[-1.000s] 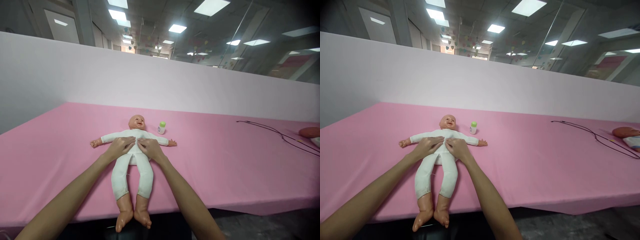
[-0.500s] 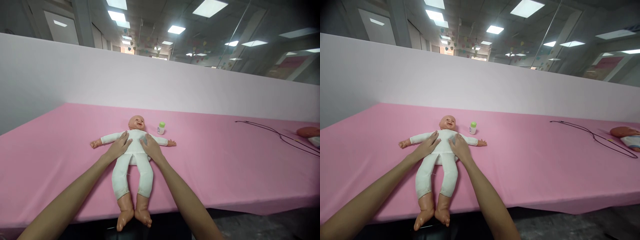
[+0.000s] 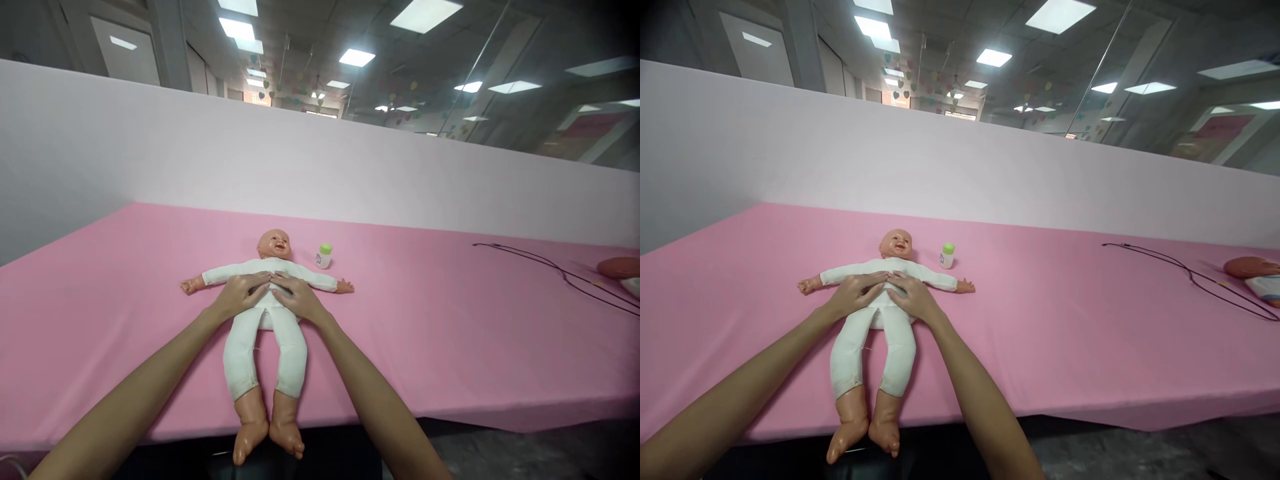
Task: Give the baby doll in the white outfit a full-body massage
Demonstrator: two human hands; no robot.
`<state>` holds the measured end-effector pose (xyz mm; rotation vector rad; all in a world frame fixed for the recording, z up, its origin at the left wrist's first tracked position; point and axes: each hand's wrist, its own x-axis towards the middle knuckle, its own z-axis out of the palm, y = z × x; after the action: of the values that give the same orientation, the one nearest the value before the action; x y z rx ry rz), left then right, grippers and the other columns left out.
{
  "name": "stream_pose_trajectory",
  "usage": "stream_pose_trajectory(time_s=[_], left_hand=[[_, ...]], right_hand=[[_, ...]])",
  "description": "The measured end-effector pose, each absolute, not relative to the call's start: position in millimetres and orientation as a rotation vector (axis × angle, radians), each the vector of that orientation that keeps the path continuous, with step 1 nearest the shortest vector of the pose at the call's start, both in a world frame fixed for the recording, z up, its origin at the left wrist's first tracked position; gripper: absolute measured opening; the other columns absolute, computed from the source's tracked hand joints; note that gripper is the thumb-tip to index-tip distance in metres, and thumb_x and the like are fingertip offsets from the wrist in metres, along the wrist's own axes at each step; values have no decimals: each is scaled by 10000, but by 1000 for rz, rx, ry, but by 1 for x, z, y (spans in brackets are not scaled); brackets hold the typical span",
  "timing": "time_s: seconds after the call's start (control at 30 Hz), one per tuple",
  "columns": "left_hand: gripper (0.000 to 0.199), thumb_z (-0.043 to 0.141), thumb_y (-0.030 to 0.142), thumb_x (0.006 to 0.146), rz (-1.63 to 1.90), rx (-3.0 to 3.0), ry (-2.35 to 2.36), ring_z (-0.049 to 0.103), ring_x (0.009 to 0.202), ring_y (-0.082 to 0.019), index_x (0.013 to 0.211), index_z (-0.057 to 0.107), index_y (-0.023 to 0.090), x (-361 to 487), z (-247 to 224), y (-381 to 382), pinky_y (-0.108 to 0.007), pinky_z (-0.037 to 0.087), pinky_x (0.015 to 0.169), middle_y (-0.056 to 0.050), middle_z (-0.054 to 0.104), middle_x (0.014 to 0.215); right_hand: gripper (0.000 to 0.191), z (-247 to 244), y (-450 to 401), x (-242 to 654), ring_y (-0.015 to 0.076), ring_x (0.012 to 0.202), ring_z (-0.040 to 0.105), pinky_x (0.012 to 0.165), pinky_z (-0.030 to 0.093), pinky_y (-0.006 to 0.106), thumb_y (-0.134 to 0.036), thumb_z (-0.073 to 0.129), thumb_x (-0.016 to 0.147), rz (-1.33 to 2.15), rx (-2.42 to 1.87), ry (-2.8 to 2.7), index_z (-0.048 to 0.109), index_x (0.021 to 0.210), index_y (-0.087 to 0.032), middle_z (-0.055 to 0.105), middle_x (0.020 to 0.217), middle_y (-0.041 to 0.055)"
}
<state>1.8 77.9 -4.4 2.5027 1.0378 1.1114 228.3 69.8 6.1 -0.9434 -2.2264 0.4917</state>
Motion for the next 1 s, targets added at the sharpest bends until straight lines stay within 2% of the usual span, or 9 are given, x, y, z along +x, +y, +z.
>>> stream_pose_trajectory(time_s=[0.13, 0.23, 0.33, 0.43, 0.5, 0.6, 0.77, 0.83, 1.0], left_hand=[[606, 378, 530, 1086, 908, 2368, 1140, 348, 1582, -254, 1554, 554, 188, 0, -13, 88, -465, 253, 1311, -78, 440, 1664], [711, 347, 569, 1079, 859, 2246, 1348, 219, 1624, -269, 1633, 421, 129, 0, -18, 91, -473, 217, 1320, -118, 273, 1731], [647, 362, 535, 1081, 910, 2276, 1484, 356, 1577, -286, 1562, 513, 129, 0, -18, 87, -450, 339, 1261, -146, 377, 1691], [465, 363, 417, 1087, 977, 2456, 1614, 686, 1265, -303, 1161, 759, 187, -1, -10, 81, -406, 513, 1011, -134, 727, 1372], [476, 372, 358, 1074, 990, 2585, 1685, 767, 908, -270, 819, 743, 202, 0, 1, 77, -355, 500, 790, -118, 823, 988], [524, 407, 347, 1058, 1087, 2727, 1700, 649, 598, -199, 589, 599, 212, 5, 27, 61, -317, 351, 603, -81, 727, 652], [547, 508, 387, 1058, 1307, 2758, 1524, 460, 434, -142, 539, 499, 216, 20, 51, -30, -328, 241, 513, -12, 562, 495], [512, 545, 305, 1047, 1447, 2679, 1392, 434, 406, -134, 544, 493, 224, 21, 34, -80, -323, 295, 496, 14, 492, 458], [230, 622, 124, 947, 1853, 2284, 1311, 653, 540, -181, 779, 698, 263, 16, -47, -164, -310, 525, 555, -17, 695, 646]], right_hand=[[589, -6, 80, 227, 283, 1560, 398, 1303, 268, 497, -494, 515, 1052, 481, -1159, -2120, 553, 1548, -178, 499, 1632, 105], [601, -13, 84, 226, 303, 1538, 426, 1275, 301, 476, -506, 502, 1059, 368, -1358, -2027, 563, 1521, -127, 506, 1619, 163], [430, -8, 85, 231, 291, 1359, 601, 1124, 434, 407, -443, 496, 1072, 241, -1501, -1988, 683, 1351, -175, 663, 1459, 153], [379, 6, 84, 245, 265, 1029, 718, 897, 474, 348, -386, 450, 1093, 119, -1696, -1963, 771, 1054, -189, 794, 1116, 122], [451, 17, 85, 258, 256, 892, 711, 816, 448, 342, -370, 404, 1108, 34, -1853, -1896, 775, 946, -173, 787, 970, 126], [436, 25, 87, 284, 271, 926, 689, 836, 424, 358, -323, 398, 1105, -127, -2022, -1762, 776, 995, -136, 760, 994, 163], [435, 19, 93, 328, 364, 1205, 609, 968, 417, 441, -390, 454, 1089, -158, -2339, -1555, 735, 1216, -84, 663, 1286, 265], [433, 17, 95, 340, 369, 1227, 617, 967, 433, 451, -376, 438, 1092, 28, -2451, -1459, 708, 1274, -92, 647, 1327, 266], [369, 16, 99, 353, 317, 1111, 703, 861, 488, 383, -371, 480, 1079, 297, -2453, -1435, 707, 1211, -112, 726, 1180, 216]])
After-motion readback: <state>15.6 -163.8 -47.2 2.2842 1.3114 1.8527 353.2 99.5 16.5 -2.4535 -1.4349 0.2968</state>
